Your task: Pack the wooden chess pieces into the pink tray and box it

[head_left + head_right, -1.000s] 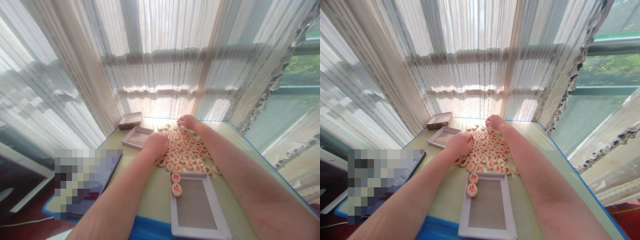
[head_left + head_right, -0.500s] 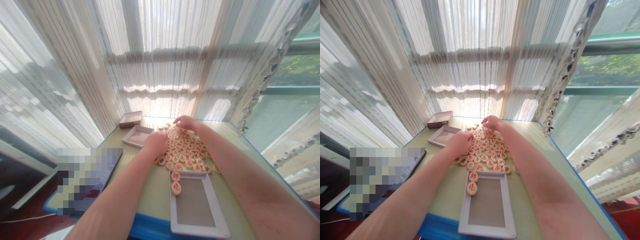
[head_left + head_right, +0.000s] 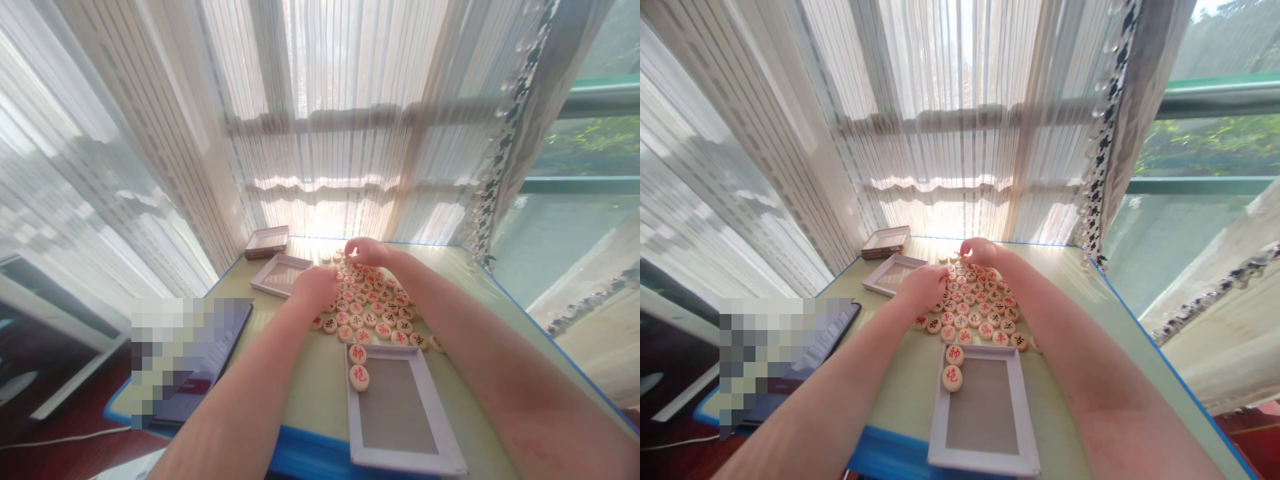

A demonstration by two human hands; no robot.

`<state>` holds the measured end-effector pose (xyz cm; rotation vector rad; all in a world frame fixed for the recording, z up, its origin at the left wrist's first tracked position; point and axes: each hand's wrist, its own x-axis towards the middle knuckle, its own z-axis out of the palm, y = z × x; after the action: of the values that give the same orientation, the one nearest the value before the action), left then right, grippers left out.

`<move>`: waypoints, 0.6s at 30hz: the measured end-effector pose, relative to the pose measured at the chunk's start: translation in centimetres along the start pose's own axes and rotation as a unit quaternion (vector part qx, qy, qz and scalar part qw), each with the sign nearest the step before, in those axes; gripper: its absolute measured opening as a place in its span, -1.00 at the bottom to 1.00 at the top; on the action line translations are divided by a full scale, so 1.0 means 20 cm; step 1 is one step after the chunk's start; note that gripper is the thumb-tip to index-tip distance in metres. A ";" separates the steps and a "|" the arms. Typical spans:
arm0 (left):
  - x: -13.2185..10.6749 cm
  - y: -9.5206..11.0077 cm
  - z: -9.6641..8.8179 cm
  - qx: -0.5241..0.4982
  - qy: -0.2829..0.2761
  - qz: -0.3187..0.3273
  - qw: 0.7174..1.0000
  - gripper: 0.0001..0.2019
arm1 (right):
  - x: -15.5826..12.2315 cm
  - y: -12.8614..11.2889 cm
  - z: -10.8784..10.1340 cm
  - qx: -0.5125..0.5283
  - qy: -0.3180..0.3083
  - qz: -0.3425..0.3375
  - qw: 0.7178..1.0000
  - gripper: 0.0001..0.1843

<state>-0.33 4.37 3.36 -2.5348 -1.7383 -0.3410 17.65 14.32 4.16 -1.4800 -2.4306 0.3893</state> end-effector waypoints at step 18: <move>0.00 0.03 -0.02 -0.003 -0.011 -0.004 1.000 -0.71 | -0.03 -0.19 0.04 -0.069 0.019 -0.025 0.997 -0.78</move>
<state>0.11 4.08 3.86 -2.5461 -1.7583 -0.3210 14.54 12.01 4.73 -1.4635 -2.5029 0.1836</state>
